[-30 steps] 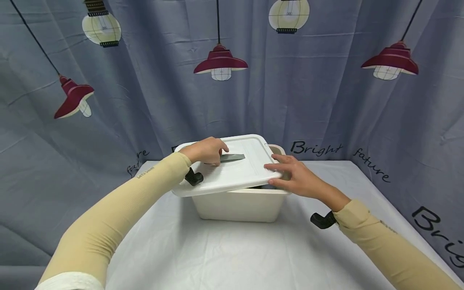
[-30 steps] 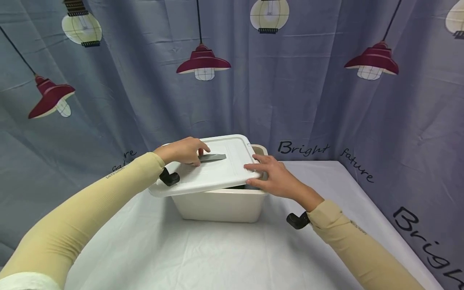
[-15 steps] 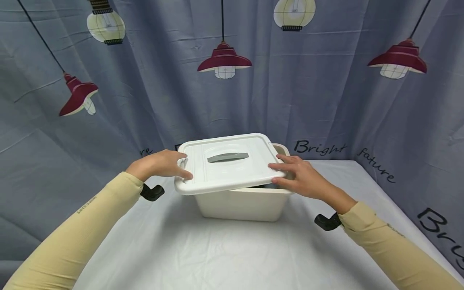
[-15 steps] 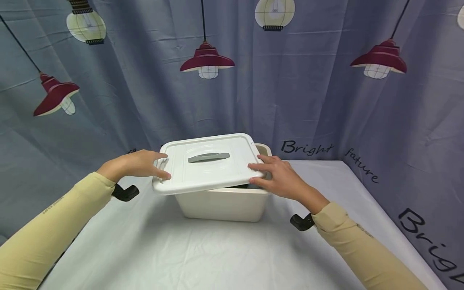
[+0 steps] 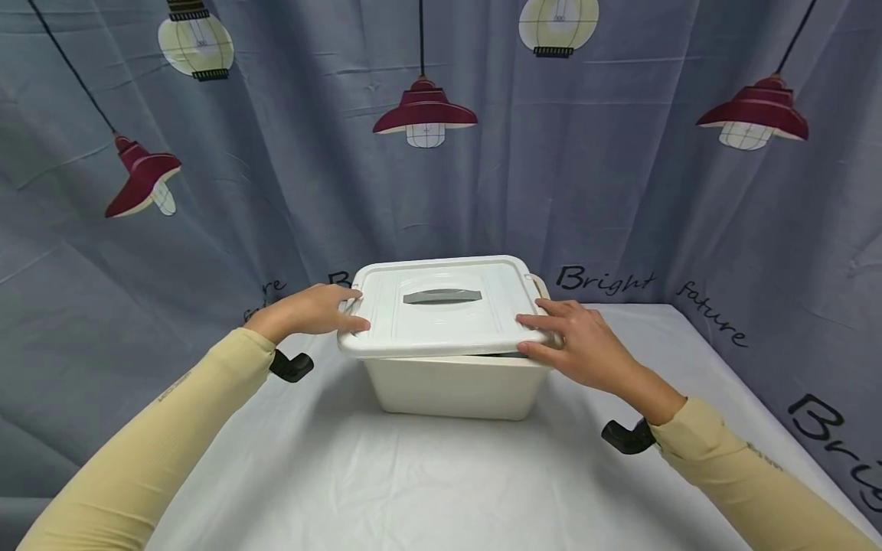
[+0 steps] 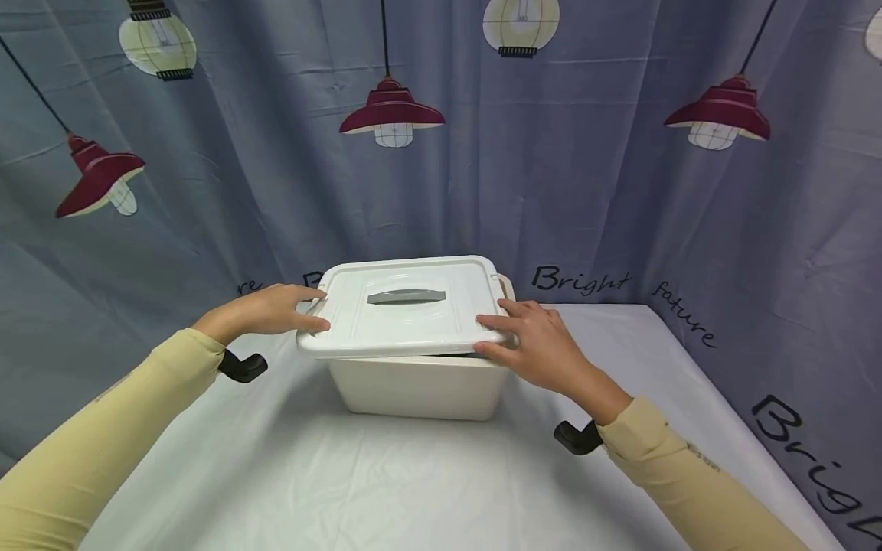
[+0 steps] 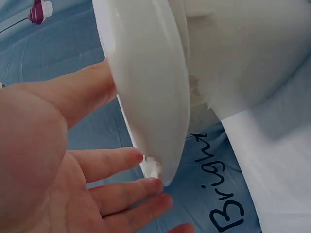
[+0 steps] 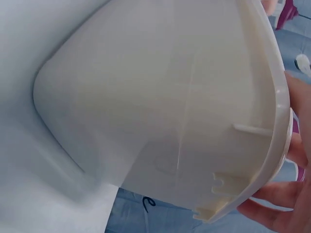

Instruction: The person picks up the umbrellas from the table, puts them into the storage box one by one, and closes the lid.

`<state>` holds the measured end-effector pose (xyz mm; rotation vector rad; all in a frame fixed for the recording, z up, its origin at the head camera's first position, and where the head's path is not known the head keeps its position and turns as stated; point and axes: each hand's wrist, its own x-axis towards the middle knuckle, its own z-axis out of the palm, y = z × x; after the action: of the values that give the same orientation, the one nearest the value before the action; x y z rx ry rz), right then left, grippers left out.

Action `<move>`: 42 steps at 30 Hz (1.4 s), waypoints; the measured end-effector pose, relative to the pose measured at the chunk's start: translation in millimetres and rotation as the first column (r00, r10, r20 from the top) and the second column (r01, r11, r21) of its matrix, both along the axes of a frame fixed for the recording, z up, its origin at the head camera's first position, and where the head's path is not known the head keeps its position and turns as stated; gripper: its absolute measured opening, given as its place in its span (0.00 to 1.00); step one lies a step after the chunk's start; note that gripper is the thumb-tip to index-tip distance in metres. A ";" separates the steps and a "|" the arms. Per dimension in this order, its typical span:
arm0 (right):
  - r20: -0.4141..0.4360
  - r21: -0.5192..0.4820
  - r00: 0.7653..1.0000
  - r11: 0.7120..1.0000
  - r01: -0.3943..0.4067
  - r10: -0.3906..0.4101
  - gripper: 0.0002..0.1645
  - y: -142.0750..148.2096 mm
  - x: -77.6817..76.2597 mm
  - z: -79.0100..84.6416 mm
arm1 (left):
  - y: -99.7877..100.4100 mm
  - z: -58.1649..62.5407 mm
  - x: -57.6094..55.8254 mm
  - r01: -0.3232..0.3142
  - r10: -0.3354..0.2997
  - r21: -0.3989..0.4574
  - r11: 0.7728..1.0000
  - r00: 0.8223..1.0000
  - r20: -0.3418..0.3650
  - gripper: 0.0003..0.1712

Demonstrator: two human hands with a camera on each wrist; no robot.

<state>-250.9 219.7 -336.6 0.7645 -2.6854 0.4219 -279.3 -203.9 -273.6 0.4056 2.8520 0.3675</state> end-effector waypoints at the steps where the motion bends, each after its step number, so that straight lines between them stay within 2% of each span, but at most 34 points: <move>1: -0.008 0.006 1.000 1.000 0.008 -0.008 0.33 -0.3 1.5 -0.2 | -0.3 -0.6 -1.6 0.002 -0.002 0.003 1.000 1.000 -0.001 0.47; 9: -0.068 0.002 0.997 0.999 0.036 -0.036 0.31 1.9 13.3 -1.6 | 4.2 -2.5 -7.6 0.042 -0.042 0.033 0.999 0.999 -0.005 0.45; 19: -0.088 0.021 0.994 0.998 0.066 -0.064 0.32 5.4 27.8 -5.8 | 8.4 -3.4 -8.9 0.039 -0.040 0.057 0.998 0.999 0.013 0.45; 33: -0.118 0.029 0.991 0.998 0.059 -0.055 0.32 -0.1 38.3 -16.6 | 6.9 -7.3 -3.4 0.062 -0.062 0.003 0.998 0.998 0.027 0.45; 38: -0.096 0.031 0.993 0.997 0.066 -0.063 0.31 0.1 37.7 -14.7 | 4.3 -10.7 -3.8 0.073 -0.073 0.024 0.997 0.997 0.017 0.45; 42: -0.079 0.026 0.994 0.997 0.073 -0.070 0.31 2.2 39.8 -13.5 | 3.2 -16.5 -2.6 0.062 -0.062 0.078 0.995 0.998 -0.004 0.46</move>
<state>-211.1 222.0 -350.1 0.6762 -2.6419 0.3297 -281.9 -200.7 -290.1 0.5086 2.8252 0.4682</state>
